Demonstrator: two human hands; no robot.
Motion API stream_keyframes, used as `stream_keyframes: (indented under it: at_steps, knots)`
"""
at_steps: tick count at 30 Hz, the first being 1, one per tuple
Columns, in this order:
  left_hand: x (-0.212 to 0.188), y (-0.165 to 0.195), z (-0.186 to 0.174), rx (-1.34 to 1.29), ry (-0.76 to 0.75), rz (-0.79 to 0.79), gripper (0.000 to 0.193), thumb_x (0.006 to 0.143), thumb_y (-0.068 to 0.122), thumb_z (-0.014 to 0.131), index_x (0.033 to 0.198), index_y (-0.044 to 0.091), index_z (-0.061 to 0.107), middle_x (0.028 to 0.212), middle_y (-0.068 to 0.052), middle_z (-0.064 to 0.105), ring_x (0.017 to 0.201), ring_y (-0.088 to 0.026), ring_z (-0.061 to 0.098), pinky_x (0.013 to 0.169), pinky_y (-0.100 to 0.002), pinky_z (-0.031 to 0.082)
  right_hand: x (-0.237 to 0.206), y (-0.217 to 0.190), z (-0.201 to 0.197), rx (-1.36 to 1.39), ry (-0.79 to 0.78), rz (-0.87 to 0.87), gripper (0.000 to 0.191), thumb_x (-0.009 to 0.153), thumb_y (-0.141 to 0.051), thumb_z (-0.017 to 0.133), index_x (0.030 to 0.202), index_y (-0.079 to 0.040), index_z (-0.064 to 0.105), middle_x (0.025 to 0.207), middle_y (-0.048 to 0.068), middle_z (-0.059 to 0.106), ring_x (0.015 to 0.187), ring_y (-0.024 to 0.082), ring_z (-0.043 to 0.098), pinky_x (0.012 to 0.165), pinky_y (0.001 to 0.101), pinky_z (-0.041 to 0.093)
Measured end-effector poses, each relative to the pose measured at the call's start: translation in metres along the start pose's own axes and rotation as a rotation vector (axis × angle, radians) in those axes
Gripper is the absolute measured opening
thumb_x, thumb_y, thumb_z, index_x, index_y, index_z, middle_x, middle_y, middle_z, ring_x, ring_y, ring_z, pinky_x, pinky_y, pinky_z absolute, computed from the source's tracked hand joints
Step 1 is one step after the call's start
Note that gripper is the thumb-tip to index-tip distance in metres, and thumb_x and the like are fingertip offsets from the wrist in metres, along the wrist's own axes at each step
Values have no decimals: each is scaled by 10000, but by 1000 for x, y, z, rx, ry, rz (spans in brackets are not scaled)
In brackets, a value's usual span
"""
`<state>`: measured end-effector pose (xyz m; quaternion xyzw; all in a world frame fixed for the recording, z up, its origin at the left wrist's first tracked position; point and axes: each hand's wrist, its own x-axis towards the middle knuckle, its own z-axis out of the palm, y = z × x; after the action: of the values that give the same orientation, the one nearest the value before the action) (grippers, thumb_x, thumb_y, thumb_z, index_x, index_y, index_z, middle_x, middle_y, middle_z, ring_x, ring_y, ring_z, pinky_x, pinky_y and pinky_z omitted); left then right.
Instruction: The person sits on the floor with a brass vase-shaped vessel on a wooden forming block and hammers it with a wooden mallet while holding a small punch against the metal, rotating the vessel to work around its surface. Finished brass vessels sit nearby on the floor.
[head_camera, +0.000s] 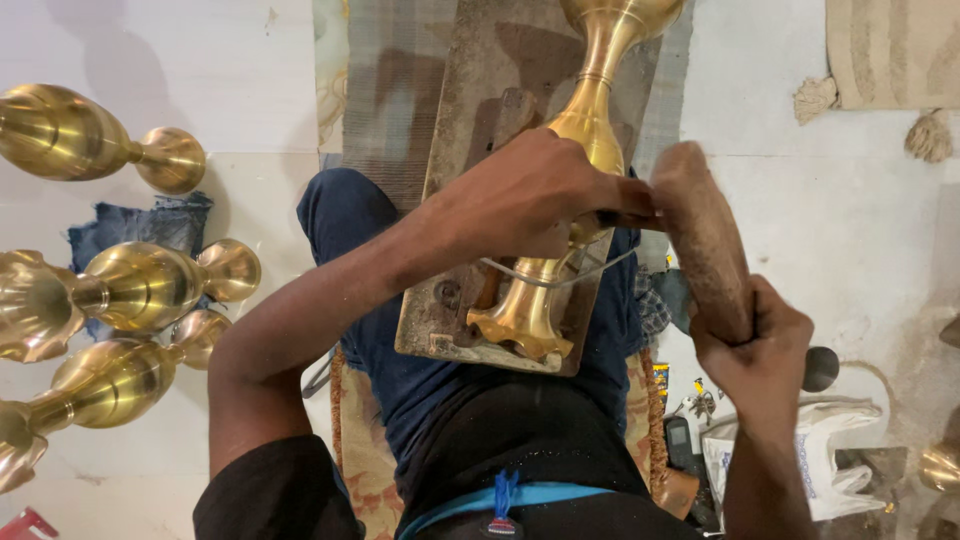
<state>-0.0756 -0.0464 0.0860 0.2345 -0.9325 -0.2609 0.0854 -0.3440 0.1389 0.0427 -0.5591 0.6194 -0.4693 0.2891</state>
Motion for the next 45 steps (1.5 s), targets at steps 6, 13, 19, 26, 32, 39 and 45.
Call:
stream_keyframes:
  at_steps: [6, 13, 19, 26, 32, 39, 45]
  knots:
    - [-15, -8, 25, -102, 288, 30, 536, 760, 59, 802, 1247, 254, 695, 884, 23, 800, 708, -151, 750, 675, -337, 601, 33, -38, -18, -183, -156, 115, 183, 869, -19, 751, 1035, -5, 676, 769, -18, 634, 687, 24, 546, 599, 218, 443]
    - [-43, -3, 49, -399, 674, 37, 594, 789, -112, 702, 1340, 104, 641, 1151, -48, 781, 1003, -178, 793, 860, -304, 676, 88, -114, -23, -666, -354, -61, 242, 740, -37, 791, 955, 17, 695, 676, 95, 621, 542, 144, 572, 543, 301, 453]
    - [-51, 13, 74, -424, 923, -90, 545, 817, -122, 663, 1329, 62, 630, 1137, -68, 780, 1008, -176, 796, 900, -291, 668, 125, -170, 8, -1142, -621, 89, 258, 773, -168, 777, 981, -67, 664, 698, 112, 685, 603, 257, 674, 586, 357, 521]
    - [-59, 15, 88, -447, 1027, -137, 473, 760, -79, 668, 1219, 36, 672, 1010, -83, 768, 891, -209, 785, 806, -330, 635, 137, -219, 47, -1435, -759, 122, 285, 775, -213, 773, 1018, -107, 668, 750, 104, 707, 668, 275, 718, 643, 377, 551]
    - [-58, 15, 87, -417, 1074, -177, 369, 847, -86, 715, 1169, 93, 701, 975, -62, 766, 815, -174, 779, 720, -296, 614, 131, -220, 51, -1488, -790, -21, 261, 776, -219, 771, 978, -96, 662, 743, 73, 703, 641, 273, 709, 602, 389, 536]
    - [-72, 12, 72, -515, 942, -41, 514, 814, -80, 731, 1304, 40, 631, 1133, -97, 766, 940, -198, 787, 759, -321, 631, 109, -177, 29, -953, -537, -33, 285, 747, -149, 796, 973, -22, 675, 715, 138, 657, 597, 270, 653, 543, 393, 516]
    - [-60, -12, 62, -402, 707, 92, 568, 833, -127, 687, 1341, 125, 654, 1116, -61, 788, 919, -169, 781, 727, -268, 642, 75, -120, 7, -850, -327, -220, 296, 740, -61, 814, 923, 30, 601, 698, 163, 596, 602, 217, 572, 607, 349, 484]
